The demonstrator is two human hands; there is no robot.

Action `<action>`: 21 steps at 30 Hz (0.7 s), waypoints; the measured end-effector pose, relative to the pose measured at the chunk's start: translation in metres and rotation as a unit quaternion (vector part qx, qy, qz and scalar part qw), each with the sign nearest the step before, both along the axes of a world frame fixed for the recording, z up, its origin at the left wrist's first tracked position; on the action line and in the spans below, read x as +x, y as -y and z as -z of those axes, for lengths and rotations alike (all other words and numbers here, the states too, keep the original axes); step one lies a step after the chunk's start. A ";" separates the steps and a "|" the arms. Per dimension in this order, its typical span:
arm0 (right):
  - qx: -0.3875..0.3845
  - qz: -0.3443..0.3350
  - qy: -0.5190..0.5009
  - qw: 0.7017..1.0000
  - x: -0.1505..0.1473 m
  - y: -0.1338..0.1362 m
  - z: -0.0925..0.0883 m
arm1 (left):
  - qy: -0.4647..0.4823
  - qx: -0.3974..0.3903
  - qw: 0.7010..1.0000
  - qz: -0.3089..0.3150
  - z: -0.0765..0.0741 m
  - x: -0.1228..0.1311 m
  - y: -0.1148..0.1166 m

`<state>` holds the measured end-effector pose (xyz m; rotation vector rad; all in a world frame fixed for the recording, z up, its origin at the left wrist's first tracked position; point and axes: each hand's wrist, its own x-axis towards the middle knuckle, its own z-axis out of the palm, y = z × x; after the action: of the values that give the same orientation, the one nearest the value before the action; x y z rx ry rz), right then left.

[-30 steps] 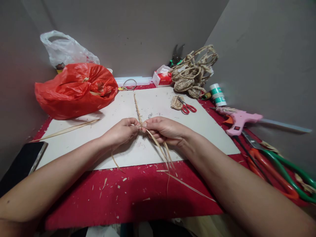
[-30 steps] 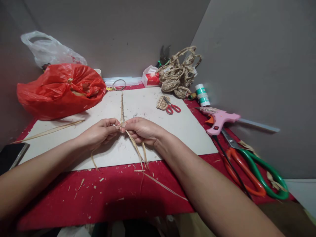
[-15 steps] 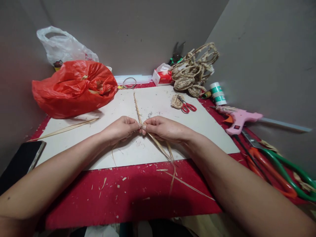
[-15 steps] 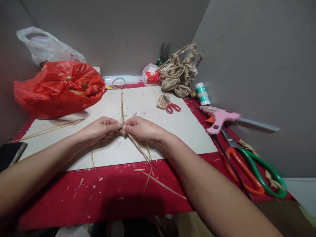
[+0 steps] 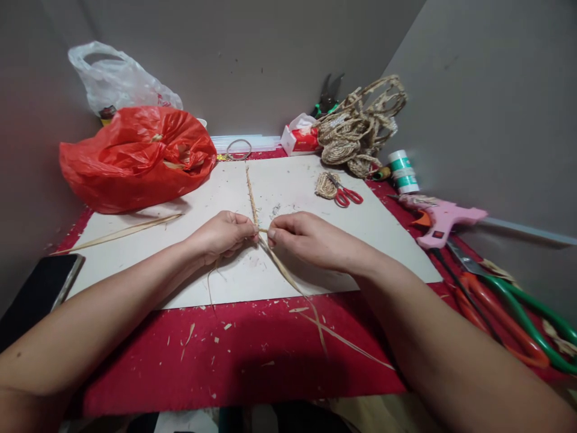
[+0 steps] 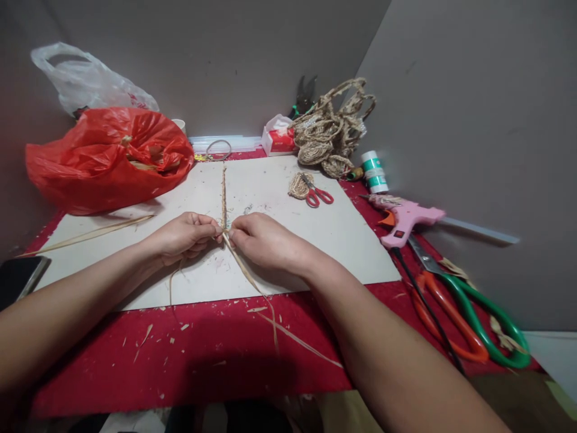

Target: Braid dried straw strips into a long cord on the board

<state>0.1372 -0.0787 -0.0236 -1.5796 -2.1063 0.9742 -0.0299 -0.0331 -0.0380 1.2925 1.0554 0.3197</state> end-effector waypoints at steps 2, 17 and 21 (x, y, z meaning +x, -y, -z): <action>-0.007 -0.016 -0.022 1.000 -0.006 0.004 0.002 | 0.013 -0.005 1.000 -0.005 0.001 0.000 0.001; -0.204 -0.216 -0.079 0.952 -0.005 0.021 -0.014 | 0.108 -0.039 0.992 -0.045 0.002 -0.001 0.009; -0.058 0.033 -0.151 0.986 0.011 0.004 -0.011 | 0.125 -0.059 0.990 -0.030 0.001 -0.003 0.005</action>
<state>0.1486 -0.0825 -0.0127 -1.4382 -1.8097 1.2463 -0.0328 -0.0384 -0.0393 1.0846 0.8871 0.4452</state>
